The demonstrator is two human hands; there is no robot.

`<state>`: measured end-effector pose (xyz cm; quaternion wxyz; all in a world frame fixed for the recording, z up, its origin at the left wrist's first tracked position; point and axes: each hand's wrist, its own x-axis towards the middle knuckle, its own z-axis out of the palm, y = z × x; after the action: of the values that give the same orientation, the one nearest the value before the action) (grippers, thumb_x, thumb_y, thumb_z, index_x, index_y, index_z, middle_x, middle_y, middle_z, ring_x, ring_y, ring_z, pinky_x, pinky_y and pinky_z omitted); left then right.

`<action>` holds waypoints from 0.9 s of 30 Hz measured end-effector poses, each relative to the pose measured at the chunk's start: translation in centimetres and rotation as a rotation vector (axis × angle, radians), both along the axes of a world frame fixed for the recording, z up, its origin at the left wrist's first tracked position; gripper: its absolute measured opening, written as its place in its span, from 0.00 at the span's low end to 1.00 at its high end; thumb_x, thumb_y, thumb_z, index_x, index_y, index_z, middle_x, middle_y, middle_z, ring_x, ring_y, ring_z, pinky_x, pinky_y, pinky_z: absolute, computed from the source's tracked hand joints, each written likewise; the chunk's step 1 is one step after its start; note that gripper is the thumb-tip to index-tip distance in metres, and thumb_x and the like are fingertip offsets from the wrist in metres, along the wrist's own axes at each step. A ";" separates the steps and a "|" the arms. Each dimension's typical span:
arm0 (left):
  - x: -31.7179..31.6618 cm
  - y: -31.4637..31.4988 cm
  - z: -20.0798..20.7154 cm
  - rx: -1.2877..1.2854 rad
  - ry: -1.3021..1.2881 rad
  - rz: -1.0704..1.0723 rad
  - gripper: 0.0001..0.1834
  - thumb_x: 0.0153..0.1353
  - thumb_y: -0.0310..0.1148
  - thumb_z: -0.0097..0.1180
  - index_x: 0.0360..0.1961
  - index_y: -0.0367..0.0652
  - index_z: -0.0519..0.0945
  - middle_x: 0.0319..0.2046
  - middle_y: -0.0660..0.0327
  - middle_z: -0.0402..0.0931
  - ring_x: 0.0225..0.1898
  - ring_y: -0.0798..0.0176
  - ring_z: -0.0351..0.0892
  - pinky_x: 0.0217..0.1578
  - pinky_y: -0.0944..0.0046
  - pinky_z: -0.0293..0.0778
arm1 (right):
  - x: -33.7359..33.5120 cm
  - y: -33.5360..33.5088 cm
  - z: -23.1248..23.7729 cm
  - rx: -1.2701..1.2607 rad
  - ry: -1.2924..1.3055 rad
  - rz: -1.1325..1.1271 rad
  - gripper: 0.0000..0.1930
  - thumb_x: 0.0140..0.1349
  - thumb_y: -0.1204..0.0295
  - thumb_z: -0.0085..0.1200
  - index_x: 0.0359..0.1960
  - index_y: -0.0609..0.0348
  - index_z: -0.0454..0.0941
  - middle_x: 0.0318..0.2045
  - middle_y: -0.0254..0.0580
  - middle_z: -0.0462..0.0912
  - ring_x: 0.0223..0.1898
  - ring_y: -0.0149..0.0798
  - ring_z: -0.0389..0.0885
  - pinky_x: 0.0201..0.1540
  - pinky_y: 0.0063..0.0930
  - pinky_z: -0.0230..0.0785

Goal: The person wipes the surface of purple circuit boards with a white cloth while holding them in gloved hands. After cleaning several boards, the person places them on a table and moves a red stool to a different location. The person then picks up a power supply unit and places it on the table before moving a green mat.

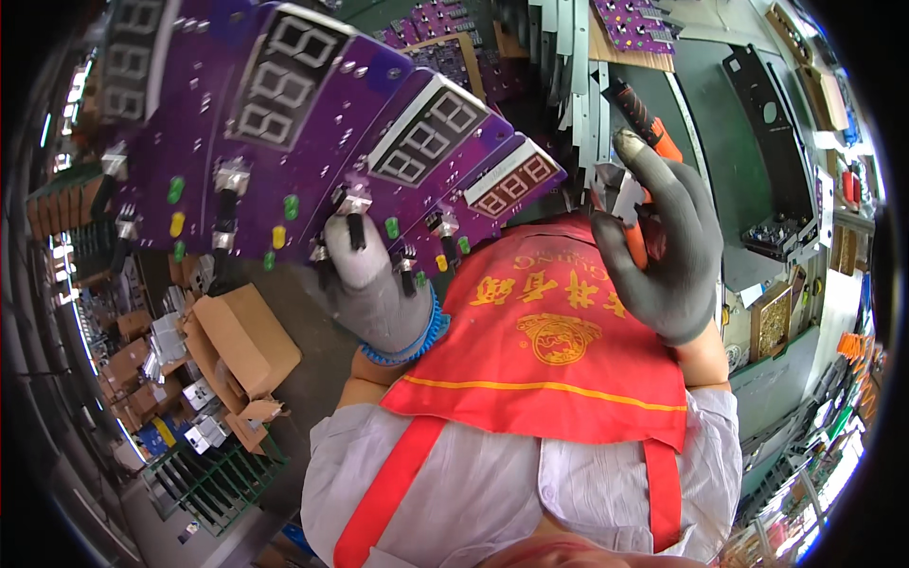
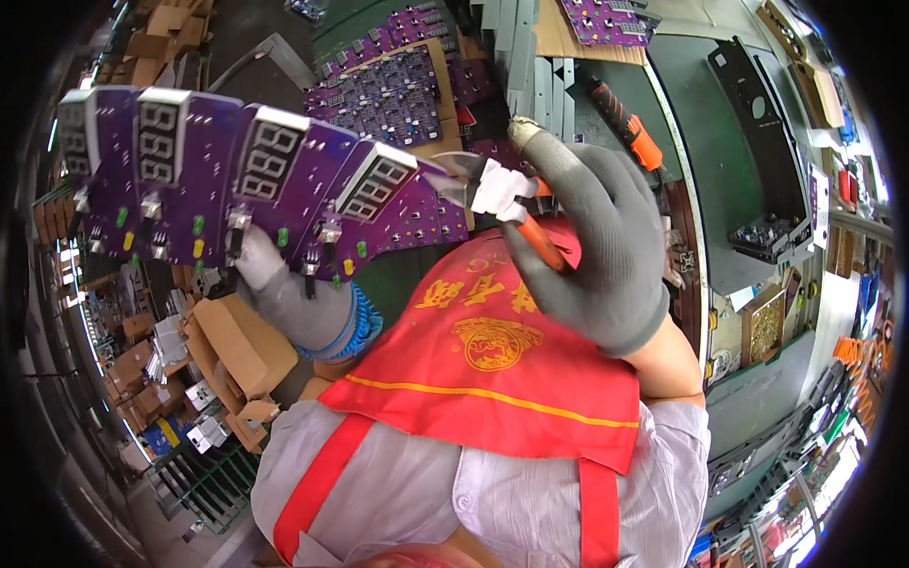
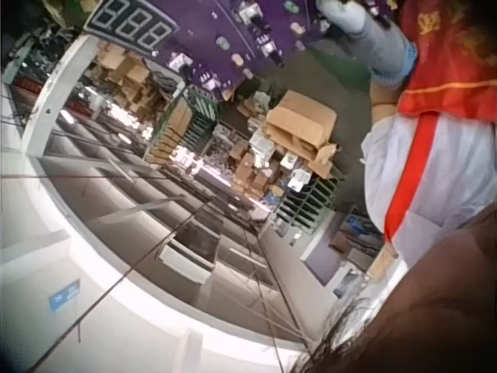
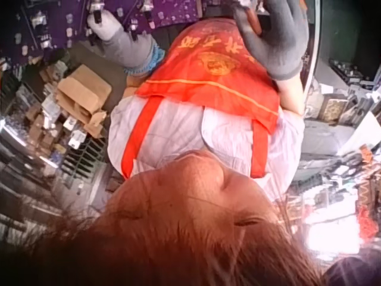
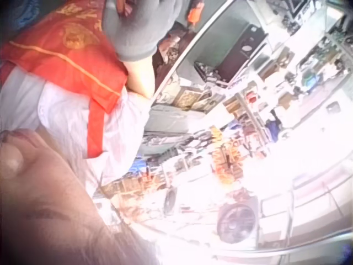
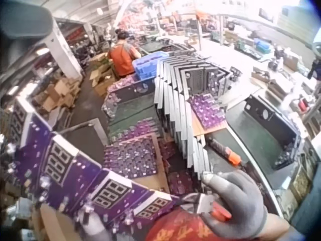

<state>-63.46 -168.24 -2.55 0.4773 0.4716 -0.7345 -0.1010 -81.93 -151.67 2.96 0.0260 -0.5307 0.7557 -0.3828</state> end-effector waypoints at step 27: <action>-2.6 1.1 -1.0 0.218 0.154 -0.175 0.16 0.59 0.32 0.55 0.47 0.36 0.76 0.43 0.56 0.77 0.42 0.55 0.79 0.43 0.61 0.74 | 0.4 0.0 1.7 0.057 -0.276 0.128 0.13 0.46 0.81 0.55 0.37 0.62 0.74 0.25 0.43 0.73 0.24 0.43 0.74 0.30 0.31 0.67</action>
<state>-66.09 -167.16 -3.52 0.4675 0.4456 -0.7189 -0.2570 -81.49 -151.62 4.67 0.1691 -0.5192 0.7202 -0.4280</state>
